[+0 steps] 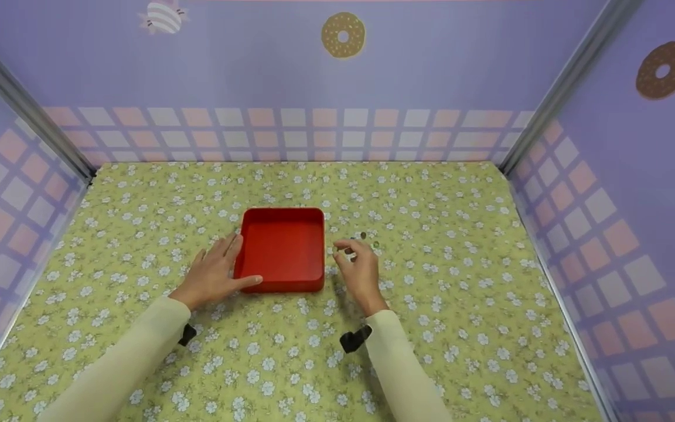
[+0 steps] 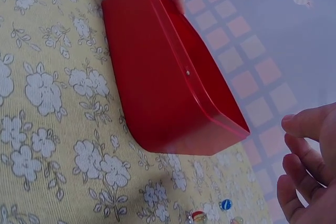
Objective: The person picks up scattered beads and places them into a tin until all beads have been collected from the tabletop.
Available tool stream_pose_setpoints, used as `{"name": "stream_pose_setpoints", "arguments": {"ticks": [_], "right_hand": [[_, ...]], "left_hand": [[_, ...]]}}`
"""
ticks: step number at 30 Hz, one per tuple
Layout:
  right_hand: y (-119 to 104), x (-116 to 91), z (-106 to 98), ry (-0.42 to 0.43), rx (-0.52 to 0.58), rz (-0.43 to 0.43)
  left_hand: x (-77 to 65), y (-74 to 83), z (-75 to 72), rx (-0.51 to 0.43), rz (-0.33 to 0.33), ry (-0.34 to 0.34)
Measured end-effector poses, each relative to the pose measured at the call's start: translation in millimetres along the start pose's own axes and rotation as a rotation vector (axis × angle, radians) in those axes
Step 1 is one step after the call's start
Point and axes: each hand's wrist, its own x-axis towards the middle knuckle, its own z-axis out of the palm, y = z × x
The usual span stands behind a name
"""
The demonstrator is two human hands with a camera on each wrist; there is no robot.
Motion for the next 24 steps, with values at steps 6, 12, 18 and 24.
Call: {"name": "stream_pose_setpoints", "arguments": {"ticks": [6, 12, 18, 24], "right_hand": [[-4.5, 4.1, 7.4, -0.01, 0.021, -0.017], [-6.6, 6.5, 13.6, -0.009, 0.015, -0.021], [-8.0, 6.8, 17.5, -0.014, 0.011, -0.018], [-13.9, 5.7, 22.2, -0.032, 0.053, -0.018]], "left_hand": [[-0.3, 1.2, -0.6, -0.012, 0.014, 0.011], [-0.9, 0.3, 0.6, -0.016, 0.015, 0.015], [-0.6, 1.7, -0.7, -0.021, 0.005, 0.009], [-0.1, 0.0, 0.9, -0.003, 0.001, 0.006]]}}
